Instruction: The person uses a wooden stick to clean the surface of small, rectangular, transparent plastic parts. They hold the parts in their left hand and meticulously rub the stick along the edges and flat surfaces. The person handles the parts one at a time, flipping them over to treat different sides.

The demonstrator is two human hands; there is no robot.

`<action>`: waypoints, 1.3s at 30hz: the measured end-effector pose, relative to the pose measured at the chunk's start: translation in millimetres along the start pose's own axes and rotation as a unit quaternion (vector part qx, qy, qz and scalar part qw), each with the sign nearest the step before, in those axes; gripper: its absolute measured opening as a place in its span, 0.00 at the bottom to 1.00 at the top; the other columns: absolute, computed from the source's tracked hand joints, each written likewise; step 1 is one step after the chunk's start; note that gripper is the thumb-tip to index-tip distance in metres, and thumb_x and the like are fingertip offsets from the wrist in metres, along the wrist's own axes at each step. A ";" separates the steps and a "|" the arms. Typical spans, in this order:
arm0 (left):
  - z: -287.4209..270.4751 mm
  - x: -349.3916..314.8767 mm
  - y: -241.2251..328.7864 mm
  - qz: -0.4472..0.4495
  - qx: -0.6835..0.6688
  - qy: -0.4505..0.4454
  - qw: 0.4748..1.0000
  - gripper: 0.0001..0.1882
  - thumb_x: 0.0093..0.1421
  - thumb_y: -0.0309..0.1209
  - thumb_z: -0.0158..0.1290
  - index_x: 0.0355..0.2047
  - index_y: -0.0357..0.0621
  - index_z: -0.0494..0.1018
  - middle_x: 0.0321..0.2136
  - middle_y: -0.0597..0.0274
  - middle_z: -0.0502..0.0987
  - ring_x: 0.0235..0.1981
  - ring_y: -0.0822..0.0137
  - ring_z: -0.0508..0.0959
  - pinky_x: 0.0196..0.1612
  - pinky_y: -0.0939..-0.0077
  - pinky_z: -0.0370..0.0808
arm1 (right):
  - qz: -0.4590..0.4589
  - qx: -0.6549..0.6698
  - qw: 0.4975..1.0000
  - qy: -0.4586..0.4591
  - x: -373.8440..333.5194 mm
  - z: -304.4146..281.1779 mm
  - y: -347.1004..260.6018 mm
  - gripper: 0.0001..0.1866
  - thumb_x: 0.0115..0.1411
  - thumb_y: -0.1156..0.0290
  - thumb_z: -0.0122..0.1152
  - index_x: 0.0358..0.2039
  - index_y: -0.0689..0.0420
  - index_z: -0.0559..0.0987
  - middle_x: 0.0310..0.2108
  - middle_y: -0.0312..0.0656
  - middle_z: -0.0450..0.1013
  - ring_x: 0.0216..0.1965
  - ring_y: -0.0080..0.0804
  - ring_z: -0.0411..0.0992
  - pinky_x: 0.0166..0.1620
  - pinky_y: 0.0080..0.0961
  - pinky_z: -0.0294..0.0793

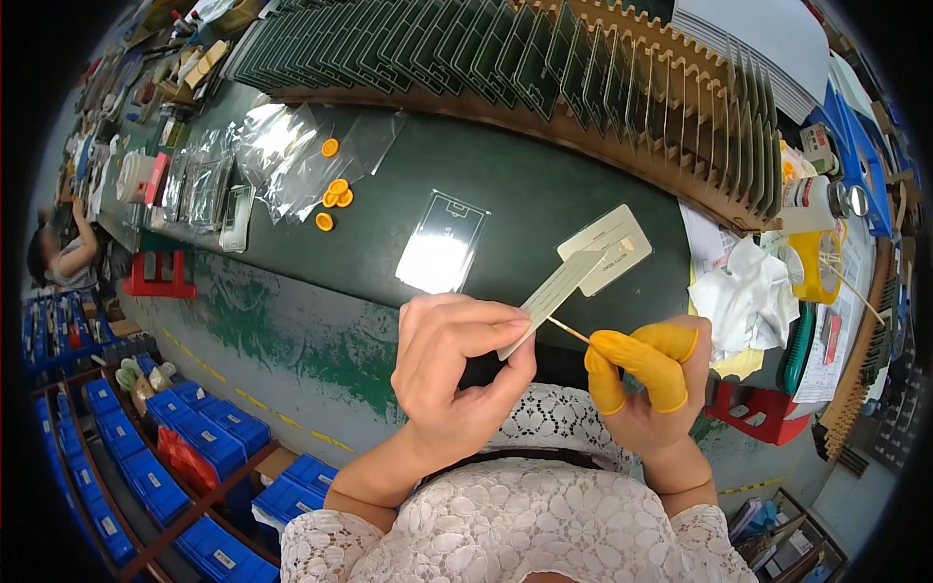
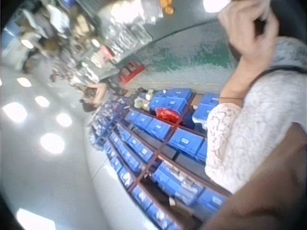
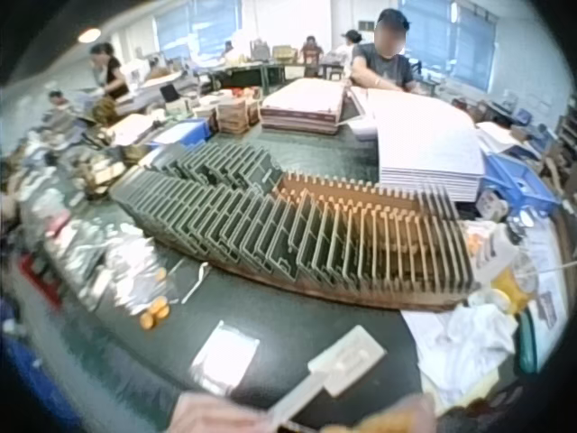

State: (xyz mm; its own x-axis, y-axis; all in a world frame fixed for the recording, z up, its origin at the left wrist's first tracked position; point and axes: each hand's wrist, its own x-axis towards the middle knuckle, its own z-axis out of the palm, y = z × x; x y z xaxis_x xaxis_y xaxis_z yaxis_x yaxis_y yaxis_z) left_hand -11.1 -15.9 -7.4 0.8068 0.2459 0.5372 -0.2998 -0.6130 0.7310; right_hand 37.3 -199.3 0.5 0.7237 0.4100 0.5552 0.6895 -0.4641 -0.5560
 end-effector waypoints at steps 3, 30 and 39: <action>0.2 0.5 0.0 0.000 -0.001 0.000 1.000 0.16 0.47 0.11 0.62 0.33 0.42 0.75 0.32 0.60 0.82 0.34 0.64 0.77 0.40 0.74 0.71 | 0.001 0.010 1.000 -0.011 -1.0 -1.0 -1.6 0.22 0.43 0.77 0.78 0.41 0.49 0.83 0.33 0.32 0.70 0.31 0.34 0.65 0.34 0.28 0.64; -0.6 0.0 -2.0 0.003 -0.001 -0.002 1.000 0.16 0.46 0.11 0.62 0.34 0.42 0.75 0.33 0.60 0.82 0.34 0.63 0.78 0.40 0.73 0.71 | 0.025 0.020 0.999 -0.015 0.7 -0.8 -4.6 0.21 0.45 0.75 0.77 0.41 0.48 0.82 0.32 0.31 0.69 0.32 0.33 0.65 0.36 0.28 0.63; -0.6 -0.1 -2.6 0.007 0.002 -0.001 1.000 0.16 0.45 0.11 0.62 0.33 0.42 0.75 0.32 0.60 0.82 0.33 0.63 0.78 0.40 0.73 0.71 | 0.022 0.011 1.000 -0.014 -0.2 1.9 -3.0 0.21 0.44 0.75 0.77 0.41 0.48 0.82 0.33 0.32 0.70 0.32 0.34 0.65 0.35 0.29 0.63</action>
State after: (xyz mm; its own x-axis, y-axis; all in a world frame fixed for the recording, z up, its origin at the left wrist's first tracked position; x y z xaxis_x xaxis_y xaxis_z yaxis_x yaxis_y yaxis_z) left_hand -10.8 -13.9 -9.1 0.8030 0.2358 0.5474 -0.3097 -0.6196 0.7212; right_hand 35.1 -196.6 0.9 0.7538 0.4106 0.5129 0.6570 -0.4655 -0.5930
